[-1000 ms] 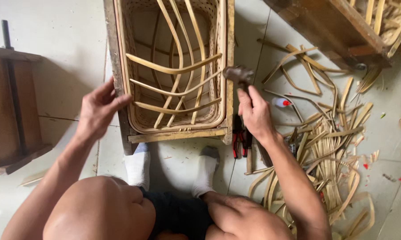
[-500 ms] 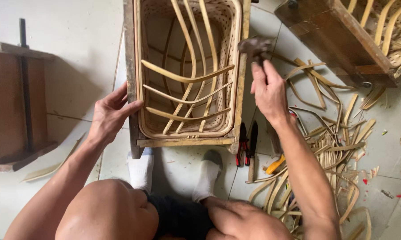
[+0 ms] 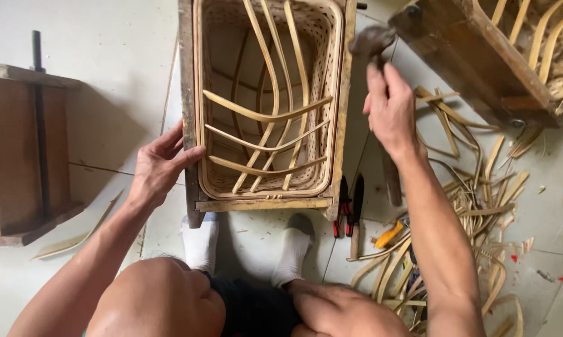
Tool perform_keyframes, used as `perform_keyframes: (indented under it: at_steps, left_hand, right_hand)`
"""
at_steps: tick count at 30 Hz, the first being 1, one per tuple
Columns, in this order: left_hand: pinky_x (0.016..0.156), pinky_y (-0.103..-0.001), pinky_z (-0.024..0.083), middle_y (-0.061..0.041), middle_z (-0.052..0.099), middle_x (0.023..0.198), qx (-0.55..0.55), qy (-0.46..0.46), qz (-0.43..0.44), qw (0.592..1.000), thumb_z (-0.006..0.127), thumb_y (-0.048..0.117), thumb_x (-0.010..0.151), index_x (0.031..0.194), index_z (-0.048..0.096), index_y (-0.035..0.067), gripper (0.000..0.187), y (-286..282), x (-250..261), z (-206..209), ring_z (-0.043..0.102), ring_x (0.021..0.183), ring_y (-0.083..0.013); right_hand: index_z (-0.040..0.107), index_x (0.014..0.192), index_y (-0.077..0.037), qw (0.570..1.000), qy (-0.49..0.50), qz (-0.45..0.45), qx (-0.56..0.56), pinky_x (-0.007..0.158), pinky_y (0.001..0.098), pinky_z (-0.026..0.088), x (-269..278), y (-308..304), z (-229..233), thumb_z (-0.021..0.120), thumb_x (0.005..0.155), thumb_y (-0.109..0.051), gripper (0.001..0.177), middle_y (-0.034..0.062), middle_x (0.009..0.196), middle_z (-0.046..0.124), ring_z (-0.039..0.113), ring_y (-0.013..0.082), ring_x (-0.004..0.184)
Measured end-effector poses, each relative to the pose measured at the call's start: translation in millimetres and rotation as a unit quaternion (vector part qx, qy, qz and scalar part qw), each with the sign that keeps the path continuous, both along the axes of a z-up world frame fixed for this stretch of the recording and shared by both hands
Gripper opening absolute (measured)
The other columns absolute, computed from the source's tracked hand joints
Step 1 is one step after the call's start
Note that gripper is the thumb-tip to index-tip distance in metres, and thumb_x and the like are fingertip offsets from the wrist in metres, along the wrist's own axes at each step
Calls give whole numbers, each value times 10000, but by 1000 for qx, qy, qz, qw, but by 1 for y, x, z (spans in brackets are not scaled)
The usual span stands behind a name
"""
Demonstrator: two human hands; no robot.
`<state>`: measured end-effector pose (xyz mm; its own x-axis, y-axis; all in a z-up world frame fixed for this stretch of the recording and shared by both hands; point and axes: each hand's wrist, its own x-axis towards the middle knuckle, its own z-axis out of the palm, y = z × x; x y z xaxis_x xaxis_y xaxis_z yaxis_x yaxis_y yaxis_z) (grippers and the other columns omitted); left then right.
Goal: The person inserts thin wooden strips into a rectangular basket frame, secures them with a hammer, and trims excess with pliers. The person repeats this process for multiple strips, adjusting the basket as needed.
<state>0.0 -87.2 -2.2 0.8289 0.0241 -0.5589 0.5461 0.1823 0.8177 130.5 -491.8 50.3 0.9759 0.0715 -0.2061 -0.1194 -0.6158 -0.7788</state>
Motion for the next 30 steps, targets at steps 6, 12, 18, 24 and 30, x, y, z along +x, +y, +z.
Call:
perform_keyframes:
  at_steps: [6, 12, 18, 24, 30]
  left_hand:
    - [1116, -352, 440, -159, 506, 1559, -8, -17, 0, 1000, 791, 74, 833, 1518, 433, -9, 777, -2, 4, 2, 492, 1445, -234]
    - [1134, -350, 440, -150, 517, 1548, -8, -15, 0, 1000, 795, 72, 821, 1513, 442, -9, 781, -1, -3, -1, 484, 1448, -230]
    - [1108, -353, 449, -152, 542, 1527, -34, -10, 24, 999, 802, 66, 809, 1493, 480, 6, 758, -1, -5, -14, 505, 1424, -226]
    - [1120, -355, 482, -140, 514, 1543, 1, 1, 42, 999, 752, 146, 864, 1531, 423, 37, 752, -14, -10, -8, 522, 1400, -224]
    - [1151, -360, 450, -141, 483, 1561, 18, -10, 29, 999, 736, 140, 908, 1540, 396, 27, 726, -16, -8, 0, 453, 1447, -210]
  right_hand:
    - [552, 1063, -51, 1000, -21, 19, 6, 390, 279, 394, 30, 12, 9, 462, 1167, -374, 351, 32, 611, 545, 511, 118, 428]
    - [585, 1151, -60, 999, 4, 43, -23, 353, 269, 412, 65, 17, 1, 418, 1161, -365, 348, 20, 625, 593, 516, 95, 421]
    - [605, 1282, -92, 999, 25, 30, 11, 357, 247, 390, 78, 18, 5, 450, 1162, -348, 322, 28, 660, 598, 500, 72, 435]
    - [622, 1235, -65, 1000, 1, 1, 26, 337, 253, 416, 89, 27, 8, 421, 1171, -359, 361, 29, 674, 598, 528, 77, 439]
    - [625, 1246, -80, 999, 18, 47, 13, 337, 273, 439, 106, 61, 0, 436, 1136, -360, 355, 39, 650, 600, 524, 99, 413]
